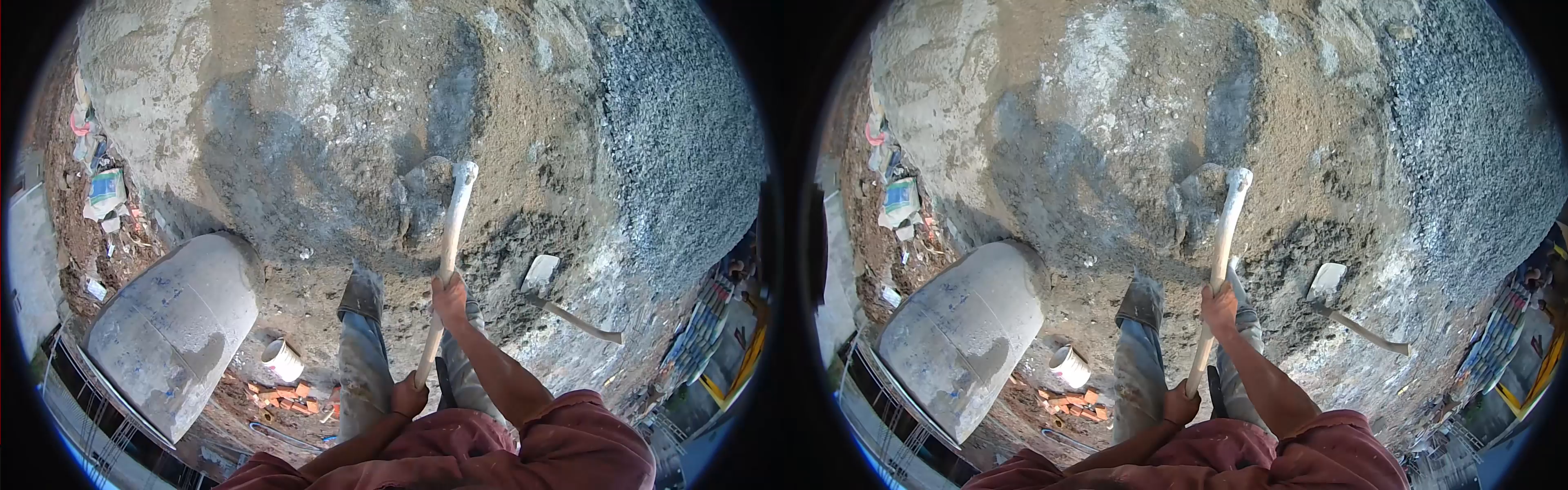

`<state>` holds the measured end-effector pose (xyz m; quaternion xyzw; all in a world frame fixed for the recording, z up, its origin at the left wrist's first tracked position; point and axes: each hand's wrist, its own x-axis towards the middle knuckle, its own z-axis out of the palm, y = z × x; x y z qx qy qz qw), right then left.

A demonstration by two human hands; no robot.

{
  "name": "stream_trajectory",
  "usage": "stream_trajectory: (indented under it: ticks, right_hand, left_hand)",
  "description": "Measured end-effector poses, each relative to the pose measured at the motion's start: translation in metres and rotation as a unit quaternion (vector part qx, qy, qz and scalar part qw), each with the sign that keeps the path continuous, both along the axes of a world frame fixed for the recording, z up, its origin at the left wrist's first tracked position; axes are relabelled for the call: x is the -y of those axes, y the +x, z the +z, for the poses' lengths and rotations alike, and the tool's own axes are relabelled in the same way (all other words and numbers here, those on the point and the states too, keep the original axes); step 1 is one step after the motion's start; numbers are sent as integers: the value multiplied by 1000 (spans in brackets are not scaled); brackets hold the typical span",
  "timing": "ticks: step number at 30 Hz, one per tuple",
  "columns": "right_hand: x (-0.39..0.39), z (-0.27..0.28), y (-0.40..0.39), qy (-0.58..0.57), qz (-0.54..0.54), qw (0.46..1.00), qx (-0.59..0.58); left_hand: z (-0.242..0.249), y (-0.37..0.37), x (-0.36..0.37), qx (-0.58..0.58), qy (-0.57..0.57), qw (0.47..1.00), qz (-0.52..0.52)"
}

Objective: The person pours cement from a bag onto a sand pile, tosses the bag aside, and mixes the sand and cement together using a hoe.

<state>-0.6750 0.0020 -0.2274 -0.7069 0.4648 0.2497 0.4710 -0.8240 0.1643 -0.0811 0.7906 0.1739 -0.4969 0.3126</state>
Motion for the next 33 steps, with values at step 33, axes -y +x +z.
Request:
stream_trajectory:
  ticks: [33]
  right_hand:
    - [94, -40, -67, -188, 44, 980, 38]
  left_hand:
    - [-12, -3, 38, -1, -164, 986, 22]
